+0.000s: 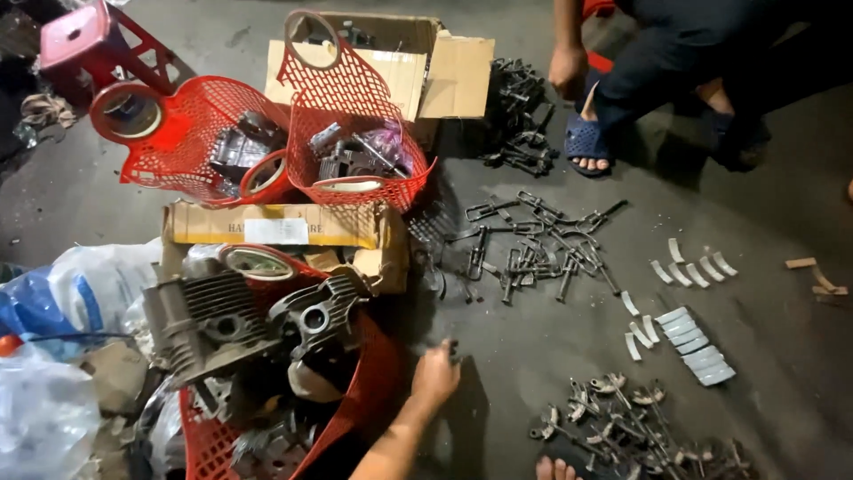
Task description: The person sorts and inspects various motorcycle engine components, including rocker arms and bolts, on the workshop floor.
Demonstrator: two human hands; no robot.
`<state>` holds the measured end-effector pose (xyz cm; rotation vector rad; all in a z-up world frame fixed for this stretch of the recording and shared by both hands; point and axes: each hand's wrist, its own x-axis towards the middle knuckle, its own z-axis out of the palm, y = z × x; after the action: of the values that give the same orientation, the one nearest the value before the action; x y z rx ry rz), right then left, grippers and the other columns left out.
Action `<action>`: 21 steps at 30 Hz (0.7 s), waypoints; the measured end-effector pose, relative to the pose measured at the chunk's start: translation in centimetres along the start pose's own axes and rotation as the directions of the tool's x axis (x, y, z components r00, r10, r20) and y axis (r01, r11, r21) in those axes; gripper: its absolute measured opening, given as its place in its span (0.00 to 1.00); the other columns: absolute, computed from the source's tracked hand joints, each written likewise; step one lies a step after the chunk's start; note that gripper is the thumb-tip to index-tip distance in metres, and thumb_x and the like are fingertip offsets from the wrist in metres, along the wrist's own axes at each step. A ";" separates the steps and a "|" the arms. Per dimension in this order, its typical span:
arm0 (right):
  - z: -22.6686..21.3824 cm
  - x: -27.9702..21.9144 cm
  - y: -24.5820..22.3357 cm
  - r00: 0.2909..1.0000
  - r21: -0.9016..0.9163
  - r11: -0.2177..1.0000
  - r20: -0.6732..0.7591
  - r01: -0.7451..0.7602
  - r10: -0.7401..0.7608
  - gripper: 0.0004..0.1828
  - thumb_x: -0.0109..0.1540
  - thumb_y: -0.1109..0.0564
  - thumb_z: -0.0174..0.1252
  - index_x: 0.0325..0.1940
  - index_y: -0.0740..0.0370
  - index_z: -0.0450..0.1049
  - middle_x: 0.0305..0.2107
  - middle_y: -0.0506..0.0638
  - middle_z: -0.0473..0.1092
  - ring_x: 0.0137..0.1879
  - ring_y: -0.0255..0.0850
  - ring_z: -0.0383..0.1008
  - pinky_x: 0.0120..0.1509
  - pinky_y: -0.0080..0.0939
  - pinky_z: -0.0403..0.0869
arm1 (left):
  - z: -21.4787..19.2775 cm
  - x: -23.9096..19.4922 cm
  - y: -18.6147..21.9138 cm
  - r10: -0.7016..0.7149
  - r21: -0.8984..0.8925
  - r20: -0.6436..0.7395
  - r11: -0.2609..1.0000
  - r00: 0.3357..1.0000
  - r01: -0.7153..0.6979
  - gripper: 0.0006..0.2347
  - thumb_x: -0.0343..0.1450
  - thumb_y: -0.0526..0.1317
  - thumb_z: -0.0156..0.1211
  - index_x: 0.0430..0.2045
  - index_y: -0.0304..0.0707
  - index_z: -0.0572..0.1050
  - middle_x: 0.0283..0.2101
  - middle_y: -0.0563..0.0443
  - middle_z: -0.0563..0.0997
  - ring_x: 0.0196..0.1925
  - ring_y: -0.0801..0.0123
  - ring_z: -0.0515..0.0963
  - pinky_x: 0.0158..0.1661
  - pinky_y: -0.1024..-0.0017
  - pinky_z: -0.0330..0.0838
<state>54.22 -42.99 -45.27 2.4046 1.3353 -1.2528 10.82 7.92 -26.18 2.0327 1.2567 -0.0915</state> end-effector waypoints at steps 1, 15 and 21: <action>-0.5 0.0 0.7 1.000 -0.015 1.000 -0.018 0.007 -0.007 0.39 0.58 0.32 0.65 0.67 0.49 0.70 0.48 0.56 0.77 0.53 0.43 0.76 0.61 0.48 0.73 | 0.7 2.1 -0.5 -0.022 0.042 0.001 0.999 1.000 0.022 0.15 0.68 0.39 0.65 0.50 0.42 0.74 0.43 0.33 0.81 0.49 0.40 0.80 0.48 0.53 0.75; -9.4 -0.8 -21.6 0.990 -0.227 0.974 -0.138 0.011 -0.043 0.46 0.50 0.32 0.70 0.69 0.47 0.67 0.40 0.58 0.77 0.51 0.53 0.78 0.58 0.52 0.75 | 10.7 28.3 -1.1 0.046 -0.104 -0.462 0.989 0.886 -0.105 0.15 0.76 0.39 0.52 0.56 0.30 0.71 0.52 0.29 0.78 0.52 0.35 0.77 0.52 0.48 0.71; -11.7 5.6 -36.9 0.928 -0.183 0.929 -0.138 0.321 -0.347 0.18 0.56 0.61 0.58 0.50 0.62 0.69 0.43 0.59 0.72 0.53 0.57 0.74 0.53 0.55 0.74 | 11.3 31.1 -2.0 0.181 0.238 -0.293 0.965 0.939 -0.111 0.25 0.68 0.49 0.63 0.50 0.22 0.72 0.52 0.28 0.77 0.55 0.41 0.79 0.55 0.54 0.74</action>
<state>35.14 -11.70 -31.65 2.2808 1.8842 -0.9769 28.77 24.79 -48.42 2.3971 1.3257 0.1789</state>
